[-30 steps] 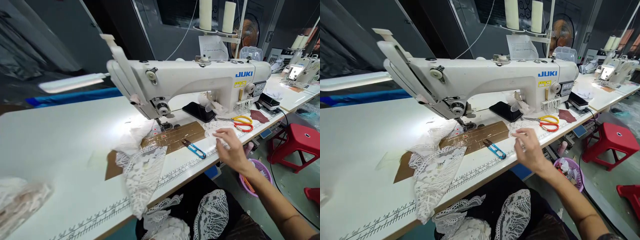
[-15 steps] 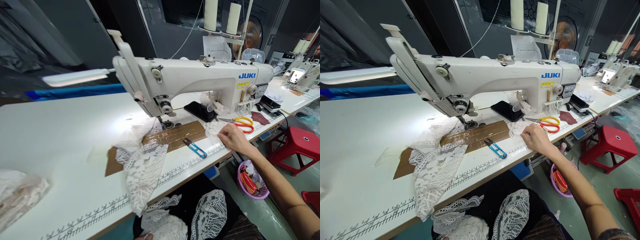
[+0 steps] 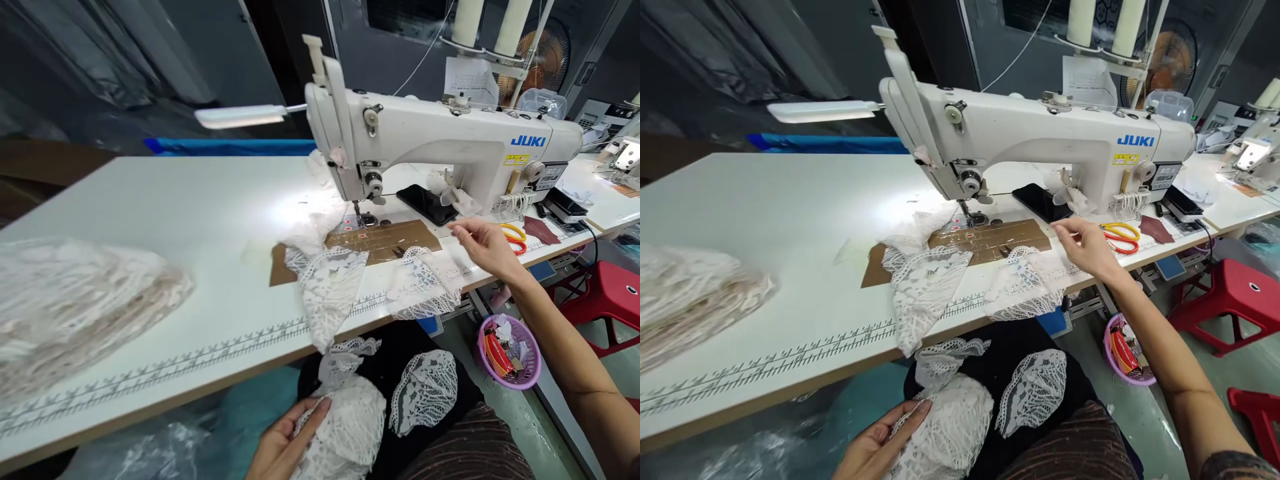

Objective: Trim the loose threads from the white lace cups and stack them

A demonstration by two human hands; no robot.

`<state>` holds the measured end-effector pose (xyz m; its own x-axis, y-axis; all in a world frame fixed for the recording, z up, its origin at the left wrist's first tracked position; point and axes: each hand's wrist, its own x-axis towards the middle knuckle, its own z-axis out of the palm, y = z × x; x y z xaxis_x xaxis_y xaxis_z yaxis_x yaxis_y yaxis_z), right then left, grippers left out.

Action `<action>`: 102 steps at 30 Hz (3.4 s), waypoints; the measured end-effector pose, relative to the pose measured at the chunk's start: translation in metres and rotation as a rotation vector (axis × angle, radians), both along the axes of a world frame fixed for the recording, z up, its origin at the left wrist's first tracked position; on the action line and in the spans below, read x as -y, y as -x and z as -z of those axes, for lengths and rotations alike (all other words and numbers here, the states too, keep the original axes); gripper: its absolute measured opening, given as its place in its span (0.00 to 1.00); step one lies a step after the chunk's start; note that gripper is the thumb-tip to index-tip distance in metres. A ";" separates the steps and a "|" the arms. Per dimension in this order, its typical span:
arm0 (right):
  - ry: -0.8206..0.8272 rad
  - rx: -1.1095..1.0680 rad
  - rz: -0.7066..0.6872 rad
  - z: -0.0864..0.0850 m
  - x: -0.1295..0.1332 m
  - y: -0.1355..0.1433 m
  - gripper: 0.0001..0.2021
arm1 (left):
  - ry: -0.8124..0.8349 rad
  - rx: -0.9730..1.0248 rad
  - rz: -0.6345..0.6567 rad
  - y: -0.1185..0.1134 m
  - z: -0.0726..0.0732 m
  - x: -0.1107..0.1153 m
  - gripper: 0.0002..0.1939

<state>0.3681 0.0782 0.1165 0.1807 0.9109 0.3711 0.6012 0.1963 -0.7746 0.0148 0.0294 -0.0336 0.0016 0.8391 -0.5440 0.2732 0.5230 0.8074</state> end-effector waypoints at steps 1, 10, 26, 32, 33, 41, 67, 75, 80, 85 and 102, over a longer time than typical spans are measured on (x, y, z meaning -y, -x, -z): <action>0.003 0.072 0.074 0.003 -0.004 -0.005 0.17 | -0.002 0.014 -0.002 0.000 -0.001 0.001 0.36; 0.117 0.427 0.098 0.034 -0.009 0.002 0.10 | 0.128 0.136 0.001 0.005 -0.002 -0.006 0.36; 0.100 0.344 -0.083 0.034 0.013 -0.008 0.06 | -0.066 0.055 0.075 0.013 0.006 -0.001 0.31; -0.003 -0.013 0.015 0.026 0.023 -0.005 0.13 | -0.209 0.115 0.078 0.007 -0.012 0.009 0.30; -0.041 -0.095 0.025 0.021 0.026 -0.003 0.15 | -0.238 0.124 0.075 0.007 -0.017 0.012 0.29; -0.016 -0.524 -0.090 -0.037 0.064 0.046 0.19 | -0.297 0.292 0.173 0.008 -0.044 0.026 0.17; 0.088 -0.347 -0.923 0.086 0.092 0.146 0.07 | -0.705 0.230 0.485 0.007 -0.076 0.042 0.10; -0.042 -0.215 -0.761 0.088 0.095 0.152 0.07 | -0.767 0.212 0.337 0.005 -0.069 0.042 0.10; -0.041 -0.256 -0.680 0.092 0.098 0.156 0.08 | -0.771 0.234 0.289 0.006 -0.067 0.044 0.10; -0.010 -0.317 -0.657 0.092 0.099 0.160 0.07 | -0.721 0.289 0.196 0.004 -0.064 0.046 0.11; 0.424 -0.771 -0.368 0.084 0.102 0.177 0.20 | -0.496 0.344 -0.022 -0.006 -0.065 0.047 0.20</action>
